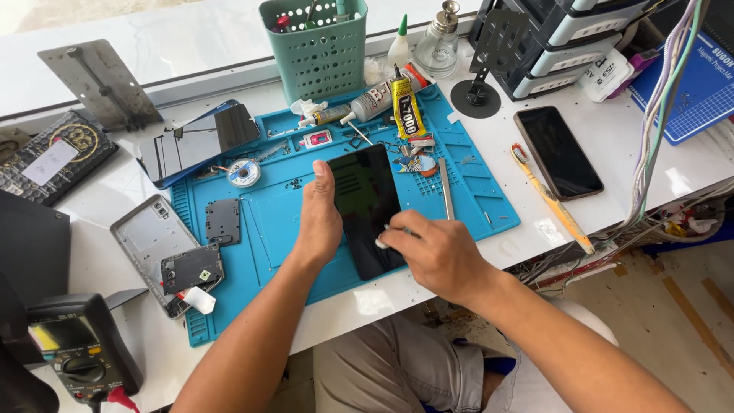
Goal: The person is repairing a mobile phone by disassembling it, inspecting the screen and internal components on a repair bench.
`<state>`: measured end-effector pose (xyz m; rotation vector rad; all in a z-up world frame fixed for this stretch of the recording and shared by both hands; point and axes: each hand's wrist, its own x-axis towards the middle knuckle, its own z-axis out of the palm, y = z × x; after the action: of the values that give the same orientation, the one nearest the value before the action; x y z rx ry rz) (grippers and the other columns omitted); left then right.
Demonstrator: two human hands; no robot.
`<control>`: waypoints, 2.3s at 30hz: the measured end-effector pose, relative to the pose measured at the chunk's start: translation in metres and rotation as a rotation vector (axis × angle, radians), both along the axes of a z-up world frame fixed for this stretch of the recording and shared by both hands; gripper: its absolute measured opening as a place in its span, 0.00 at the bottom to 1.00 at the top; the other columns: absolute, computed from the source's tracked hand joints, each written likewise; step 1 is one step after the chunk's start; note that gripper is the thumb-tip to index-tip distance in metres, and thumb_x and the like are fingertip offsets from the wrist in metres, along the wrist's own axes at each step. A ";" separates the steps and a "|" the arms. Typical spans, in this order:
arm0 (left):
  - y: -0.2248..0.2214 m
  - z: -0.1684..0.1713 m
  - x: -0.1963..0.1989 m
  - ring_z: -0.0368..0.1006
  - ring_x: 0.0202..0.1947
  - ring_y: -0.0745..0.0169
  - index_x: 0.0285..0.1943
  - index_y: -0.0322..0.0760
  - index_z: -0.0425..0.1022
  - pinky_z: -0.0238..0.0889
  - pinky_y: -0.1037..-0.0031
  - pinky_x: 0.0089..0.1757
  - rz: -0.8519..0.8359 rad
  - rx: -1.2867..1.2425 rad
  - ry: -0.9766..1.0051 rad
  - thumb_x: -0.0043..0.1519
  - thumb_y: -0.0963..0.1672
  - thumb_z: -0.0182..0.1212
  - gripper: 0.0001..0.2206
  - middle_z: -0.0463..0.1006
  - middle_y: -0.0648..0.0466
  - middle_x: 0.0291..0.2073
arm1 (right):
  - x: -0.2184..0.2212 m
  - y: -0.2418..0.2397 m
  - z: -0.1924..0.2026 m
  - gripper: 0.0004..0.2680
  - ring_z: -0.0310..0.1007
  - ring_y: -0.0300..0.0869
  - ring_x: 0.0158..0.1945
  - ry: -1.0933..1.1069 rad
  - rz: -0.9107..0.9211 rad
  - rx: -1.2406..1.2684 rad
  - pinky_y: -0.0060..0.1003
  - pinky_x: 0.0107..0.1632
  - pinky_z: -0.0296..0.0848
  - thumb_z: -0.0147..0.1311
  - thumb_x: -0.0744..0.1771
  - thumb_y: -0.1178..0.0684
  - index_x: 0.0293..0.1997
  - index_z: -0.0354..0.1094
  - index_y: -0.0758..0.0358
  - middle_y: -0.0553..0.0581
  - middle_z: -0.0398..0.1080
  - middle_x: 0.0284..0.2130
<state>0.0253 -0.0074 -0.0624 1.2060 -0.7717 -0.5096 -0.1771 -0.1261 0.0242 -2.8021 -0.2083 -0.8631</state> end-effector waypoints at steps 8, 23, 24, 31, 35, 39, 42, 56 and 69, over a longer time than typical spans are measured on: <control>-0.001 0.006 0.000 0.49 0.12 0.76 0.20 0.48 0.71 0.49 0.80 0.20 0.021 0.019 -0.011 0.74 0.60 0.25 0.35 0.63 0.61 0.13 | -0.019 0.008 -0.003 0.06 0.76 0.42 0.23 0.086 0.042 0.020 0.36 0.27 0.75 0.50 0.68 0.61 0.38 0.72 0.55 0.49 0.68 0.37; -0.002 0.020 -0.012 0.48 0.12 0.77 0.19 0.49 0.65 0.48 0.83 0.19 0.059 0.029 0.030 0.73 0.60 0.27 0.33 0.59 0.61 0.12 | -0.012 0.010 0.013 0.05 0.74 0.37 0.19 0.194 0.004 0.020 0.33 0.24 0.72 0.52 0.68 0.60 0.36 0.73 0.55 0.48 0.69 0.34; -0.002 0.016 -0.010 0.51 0.12 0.76 0.20 0.48 0.68 0.50 0.82 0.20 0.043 0.040 0.036 0.73 0.61 0.26 0.34 0.61 0.60 0.12 | -0.010 0.010 0.013 0.06 0.72 0.35 0.18 0.166 -0.018 0.018 0.31 0.24 0.70 0.51 0.68 0.60 0.36 0.73 0.54 0.48 0.69 0.33; -0.003 0.005 -0.006 0.51 0.13 0.75 0.21 0.46 0.71 0.51 0.80 0.20 0.042 0.020 0.021 0.73 0.60 0.26 0.35 0.64 0.59 0.13 | 0.010 0.001 0.011 0.05 0.73 0.40 0.19 0.022 -0.050 0.036 0.34 0.23 0.71 0.52 0.69 0.60 0.39 0.72 0.54 0.47 0.67 0.36; -0.001 0.010 -0.008 0.52 0.14 0.75 0.21 0.47 0.70 0.53 0.80 0.23 0.050 0.016 -0.003 0.74 0.60 0.25 0.34 0.63 0.59 0.13 | -0.002 0.008 0.001 0.05 0.72 0.40 0.18 0.042 -0.030 0.092 0.35 0.23 0.72 0.51 0.69 0.60 0.38 0.72 0.54 0.48 0.68 0.35; -0.003 0.005 -0.006 0.53 0.16 0.72 0.22 0.47 0.71 0.54 0.77 0.25 0.046 0.019 -0.010 0.74 0.60 0.25 0.35 0.63 0.59 0.14 | -0.020 0.014 -0.007 0.05 0.73 0.40 0.18 0.092 -0.006 0.074 0.35 0.22 0.72 0.51 0.68 0.60 0.37 0.73 0.55 0.48 0.69 0.34; -0.001 0.006 -0.004 0.52 0.15 0.73 0.21 0.47 0.70 0.54 0.78 0.25 0.043 0.023 -0.017 0.74 0.60 0.25 0.34 0.63 0.59 0.14 | -0.024 0.015 -0.007 0.05 0.74 0.42 0.19 0.106 0.021 0.069 0.36 0.22 0.73 0.51 0.68 0.61 0.38 0.73 0.56 0.49 0.69 0.33; -0.003 0.012 -0.013 0.50 0.19 0.73 0.20 0.48 0.67 0.54 0.76 0.28 0.069 -0.014 -0.026 0.74 0.58 0.25 0.33 0.62 0.60 0.15 | -0.006 0.017 -0.005 0.04 0.71 0.42 0.17 -0.024 -0.017 0.063 0.36 0.22 0.71 0.52 0.68 0.58 0.38 0.74 0.54 0.48 0.69 0.33; 0.010 0.135 -0.065 0.50 0.74 0.35 0.74 0.19 0.55 0.39 0.42 0.68 0.121 0.056 0.527 0.70 0.58 0.41 0.37 0.58 0.28 0.71 | -0.031 -0.034 -0.003 0.04 0.78 0.45 0.28 0.002 -0.246 0.260 0.37 0.27 0.75 0.53 0.69 0.58 0.44 0.75 0.59 0.53 0.72 0.35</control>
<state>-0.0399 0.0025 0.0722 1.0928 -0.2351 -0.7131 -0.2078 -0.1598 0.0216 -2.6168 0.2381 -0.8680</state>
